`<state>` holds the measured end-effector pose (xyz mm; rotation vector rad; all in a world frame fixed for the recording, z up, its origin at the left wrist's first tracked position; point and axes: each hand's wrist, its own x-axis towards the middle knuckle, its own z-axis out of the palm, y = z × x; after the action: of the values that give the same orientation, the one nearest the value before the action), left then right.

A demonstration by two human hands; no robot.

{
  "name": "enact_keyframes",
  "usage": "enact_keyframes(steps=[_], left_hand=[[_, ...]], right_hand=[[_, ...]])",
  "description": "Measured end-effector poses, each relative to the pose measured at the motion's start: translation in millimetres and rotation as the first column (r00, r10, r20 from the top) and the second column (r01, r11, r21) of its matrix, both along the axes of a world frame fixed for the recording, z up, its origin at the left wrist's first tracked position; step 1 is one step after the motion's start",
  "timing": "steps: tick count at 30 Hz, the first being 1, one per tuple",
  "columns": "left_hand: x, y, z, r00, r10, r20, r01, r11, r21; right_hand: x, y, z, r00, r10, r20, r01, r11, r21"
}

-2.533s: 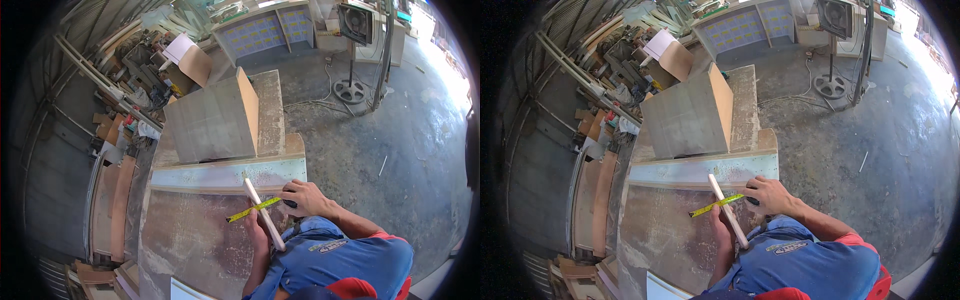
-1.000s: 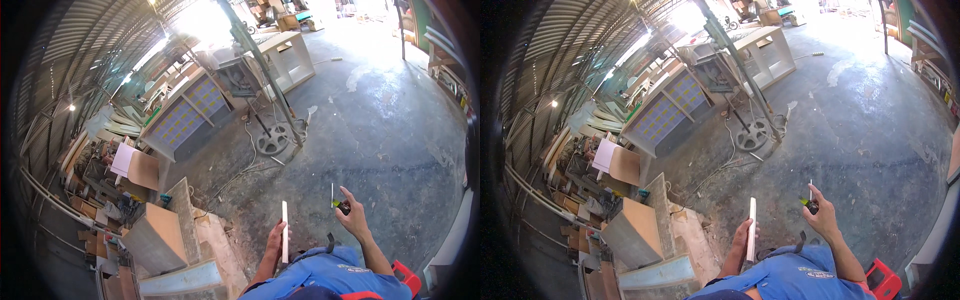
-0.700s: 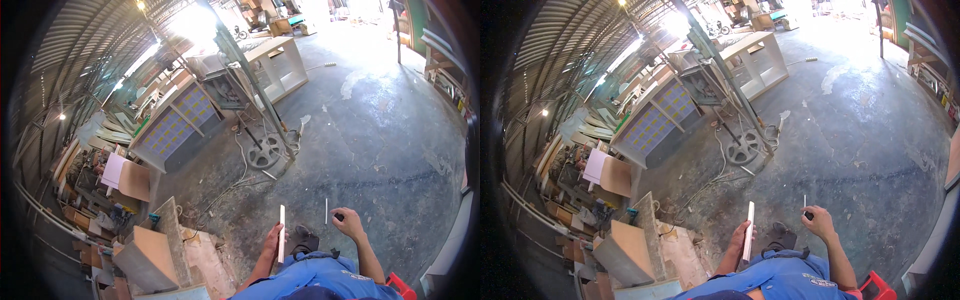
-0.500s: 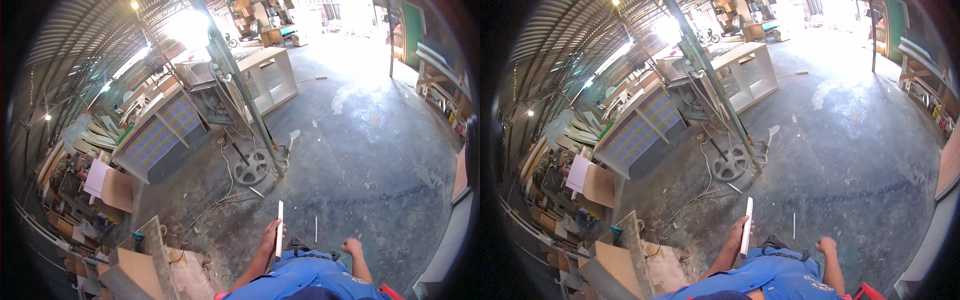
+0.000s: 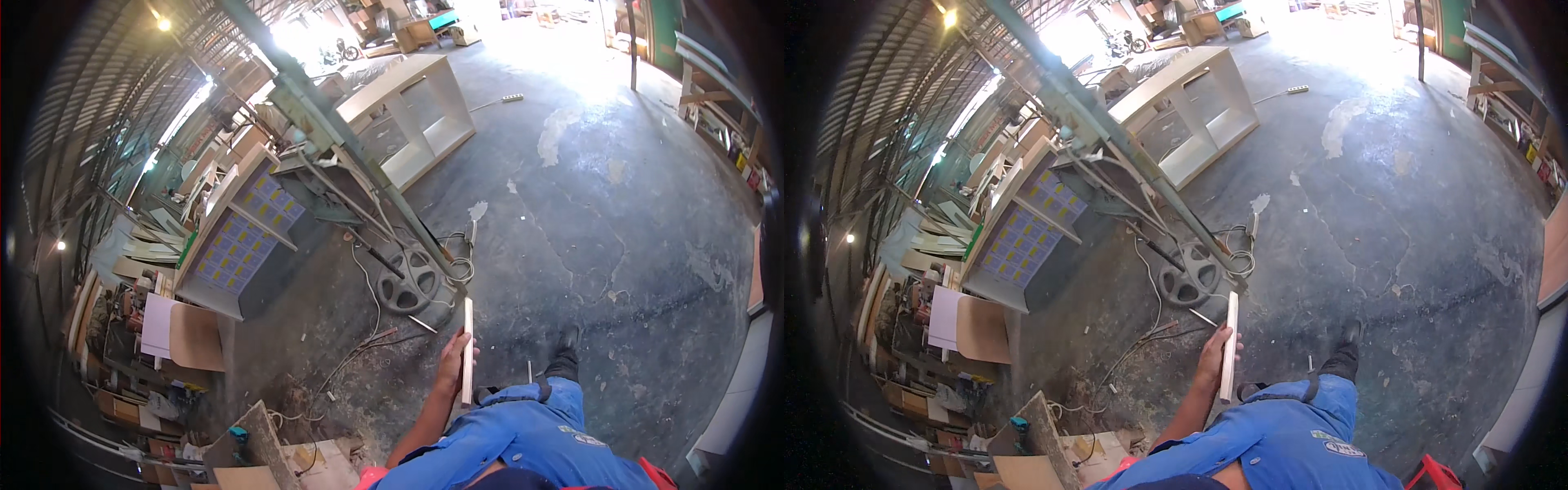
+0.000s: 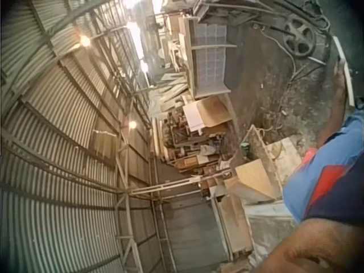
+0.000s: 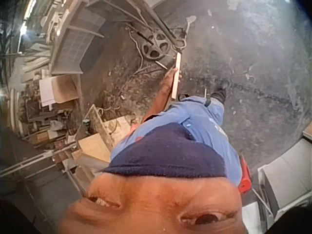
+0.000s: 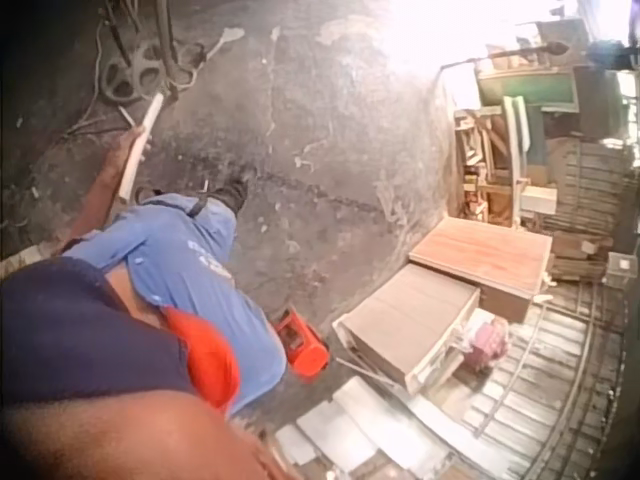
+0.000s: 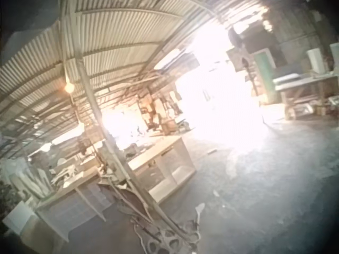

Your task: The person measures a wooden board using a tape measure and then uses a power drill to drive screws into the side of a wooden structure.

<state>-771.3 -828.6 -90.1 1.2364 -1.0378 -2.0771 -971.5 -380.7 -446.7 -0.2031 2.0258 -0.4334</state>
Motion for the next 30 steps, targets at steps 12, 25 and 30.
enact_keyframes(steps=[12,25,30], left_hand=[[-167.6,-104.6,-28.4,0.956,0.292,0.038,-0.295,0.948,0.12],[-251.9,-134.1,-6.5,0.881,0.469,0.072,-0.474,0.876,0.095],[-253.2,-121.4,-2.7,0.874,0.486,-0.004,-0.486,0.874,-0.012]], right_hand=[[-274.8,-248.6,-10.4,0.986,-0.027,-0.164,-0.031,0.939,-0.343],[-548.1,-452.1,19.9,0.886,-0.269,-0.378,0.016,0.832,-0.555],[-464.9,-454.1,-12.8,0.968,0.144,-0.205,-0.203,0.931,-0.304]])
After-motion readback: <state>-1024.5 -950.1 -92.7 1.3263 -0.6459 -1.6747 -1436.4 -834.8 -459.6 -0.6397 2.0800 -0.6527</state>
